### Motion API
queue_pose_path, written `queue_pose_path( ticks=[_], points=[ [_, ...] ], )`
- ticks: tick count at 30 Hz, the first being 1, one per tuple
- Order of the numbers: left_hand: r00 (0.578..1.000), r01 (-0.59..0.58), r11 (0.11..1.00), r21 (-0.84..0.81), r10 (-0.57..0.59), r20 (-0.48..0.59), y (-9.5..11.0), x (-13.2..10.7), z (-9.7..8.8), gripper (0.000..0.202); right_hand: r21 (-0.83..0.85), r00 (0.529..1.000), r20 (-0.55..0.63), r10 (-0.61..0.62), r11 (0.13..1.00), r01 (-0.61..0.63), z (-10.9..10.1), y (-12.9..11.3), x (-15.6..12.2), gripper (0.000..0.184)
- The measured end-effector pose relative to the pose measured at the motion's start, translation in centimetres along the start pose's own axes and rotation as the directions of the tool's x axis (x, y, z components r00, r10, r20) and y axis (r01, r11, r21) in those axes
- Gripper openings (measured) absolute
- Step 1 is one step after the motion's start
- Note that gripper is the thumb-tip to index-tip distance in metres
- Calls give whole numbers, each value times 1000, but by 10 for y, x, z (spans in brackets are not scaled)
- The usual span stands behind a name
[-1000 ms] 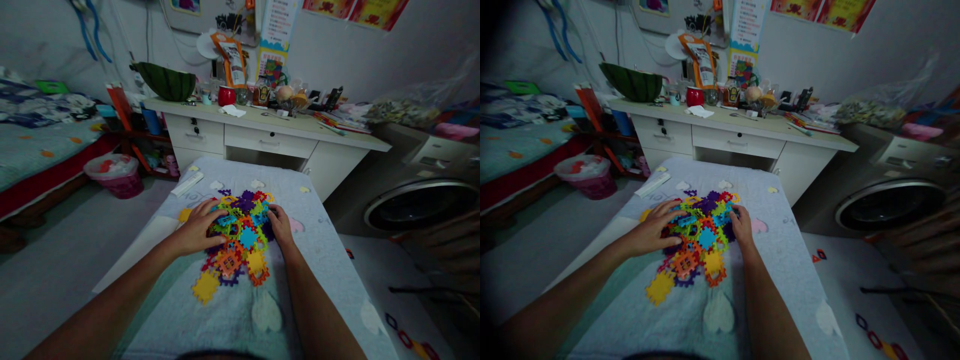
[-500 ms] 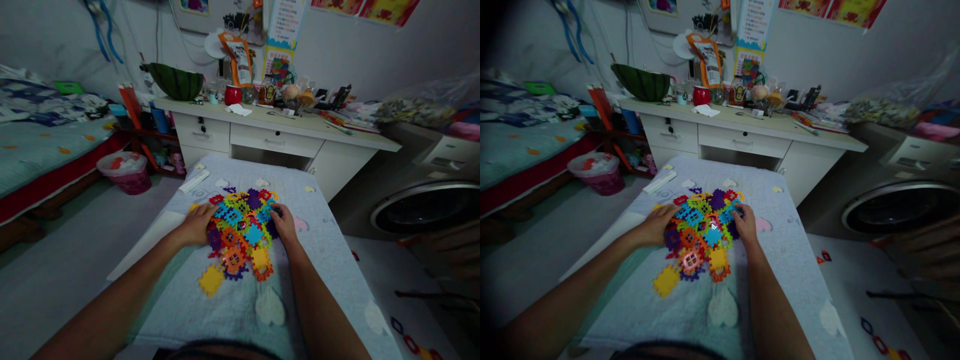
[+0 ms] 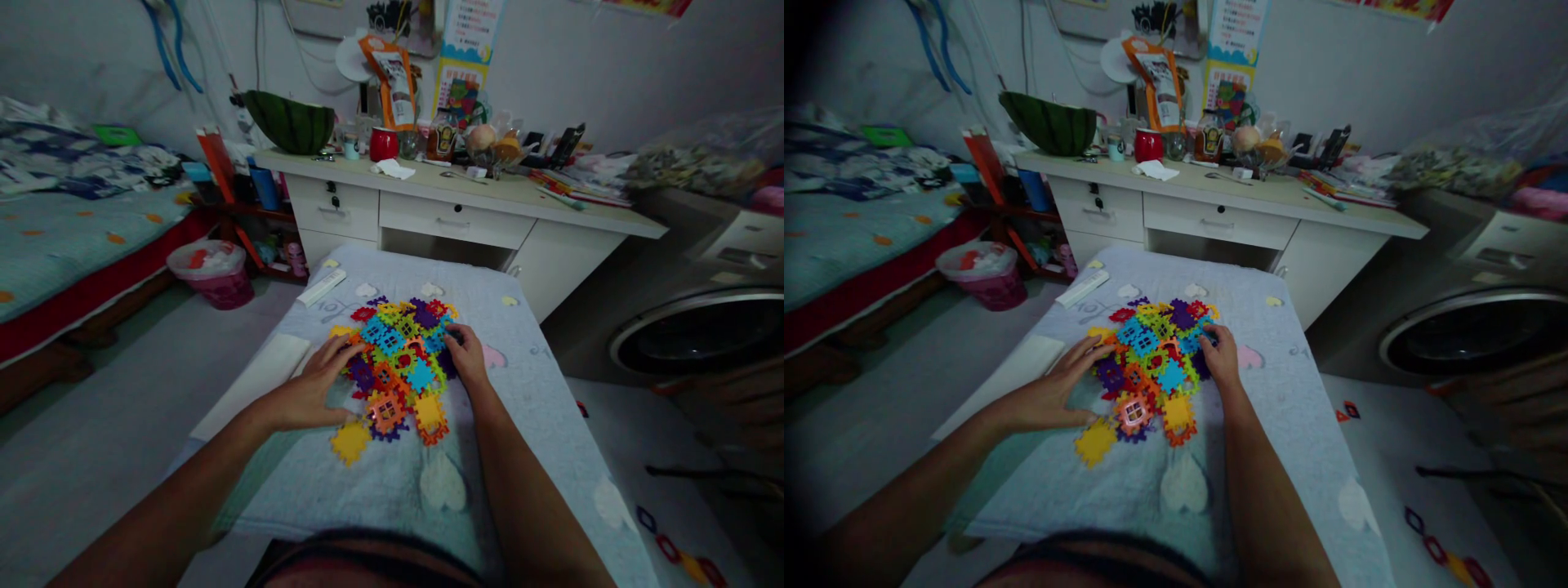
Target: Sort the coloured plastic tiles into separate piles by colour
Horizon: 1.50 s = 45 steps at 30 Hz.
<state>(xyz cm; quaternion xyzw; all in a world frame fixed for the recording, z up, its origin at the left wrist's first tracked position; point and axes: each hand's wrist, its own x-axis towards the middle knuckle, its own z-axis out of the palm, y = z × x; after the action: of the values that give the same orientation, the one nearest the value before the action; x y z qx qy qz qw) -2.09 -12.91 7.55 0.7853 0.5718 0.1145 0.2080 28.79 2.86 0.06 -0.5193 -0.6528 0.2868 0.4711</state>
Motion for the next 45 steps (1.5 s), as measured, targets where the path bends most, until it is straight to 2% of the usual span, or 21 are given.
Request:
queue_pose_path(
  ticks=[2, 5, 7, 9, 14, 16, 19, 23, 27, 29, 31, 32, 34, 36, 40, 45],
  points=[
    [1000, -4, 999, 39, 3, 28, 3, -11, 13, 125, -10, 1000, -4, -3, 1000, 3, 0, 0, 0, 29],
    [1000, -28, 996, 90, 26, 15, 4, -18, 34, 140, -20, 1000, 0, -5, 1000, 5, 0, 2, 0, 29],
    [999, -32, 994, 101, 34, -13, 2, -17, 43, 141, -19, 1000, 0, -8, 1000, 8, 0, 3, 0, 29],
    [997, -49, 992, 113, 54, -47, 1, -12, 46, 132, -22, 1000, 1, -17, 1000, 17, 0, 3, 0, 28],
    [988, -77, 979, 187, 101, -121, 9, 9, 39, 95, -25, 1000, 8, -17, 1000, 17, 0, 0, 0, 28],
    [981, -45, 969, 242, 89, -174, 13, 20, 36, 77, -22, 1000, 7, -13, 1000, 14, 0, -2, 0, 27],
    [962, -10, 964, 266, 82, -262, 17, 39, 34, 68, -24, 1000, 8, -11, 1000, 11, -1, -3, -1, 27],
    [906, 32, 979, 200, 56, -419, 18, 57, 31, 53, -40, 1000, 20, -23, 999, 24, -1, -1, -1, 28],
    [821, -10, 989, 145, 91, -564, 31, 56, 34, 44, -44, 999, 24, -26, 999, 27, -1, 2, -1, 29],
    [824, -109, 974, 200, 201, -530, 46, 49, 42, 46, -53, 999, 21, -32, 998, 33, -1, 1, -1, 28],
    [849, -266, 920, 288, 365, -382, 63, 41, 53, 48, -54, 999, 18, -40, 998, 41, -1, -1, -1, 28],
    [846, -343, 884, 317, 437, -305, 71, 38, 60, 47, -48, 999, 17, -42, 998, 43, -2, -2, -1, 27],
    [816, -480, 811, 336, 553, -170, 84, 35, 71, 45, -24, 999, 15, -39, 999, 40, -3, -5, -1, 27],
    [784, -557, 757, 341, 615, -84, 91, 37, 79, 41, 12, 1000, 5, -20, 1000, 20, -4, -7, -1, 28],
    [747, -590, 708, 387, 661, -70, 95, 49, 80, 31, 65, 999, -6, 37, 997, -37, -6, -9, -1, 30],
    [770, -496, 714, 495, 625, -130, 91, 64, 71, 13, 87, 999, 6, 54, 995, -54, -6, -5, 0, 30]
  ],
)
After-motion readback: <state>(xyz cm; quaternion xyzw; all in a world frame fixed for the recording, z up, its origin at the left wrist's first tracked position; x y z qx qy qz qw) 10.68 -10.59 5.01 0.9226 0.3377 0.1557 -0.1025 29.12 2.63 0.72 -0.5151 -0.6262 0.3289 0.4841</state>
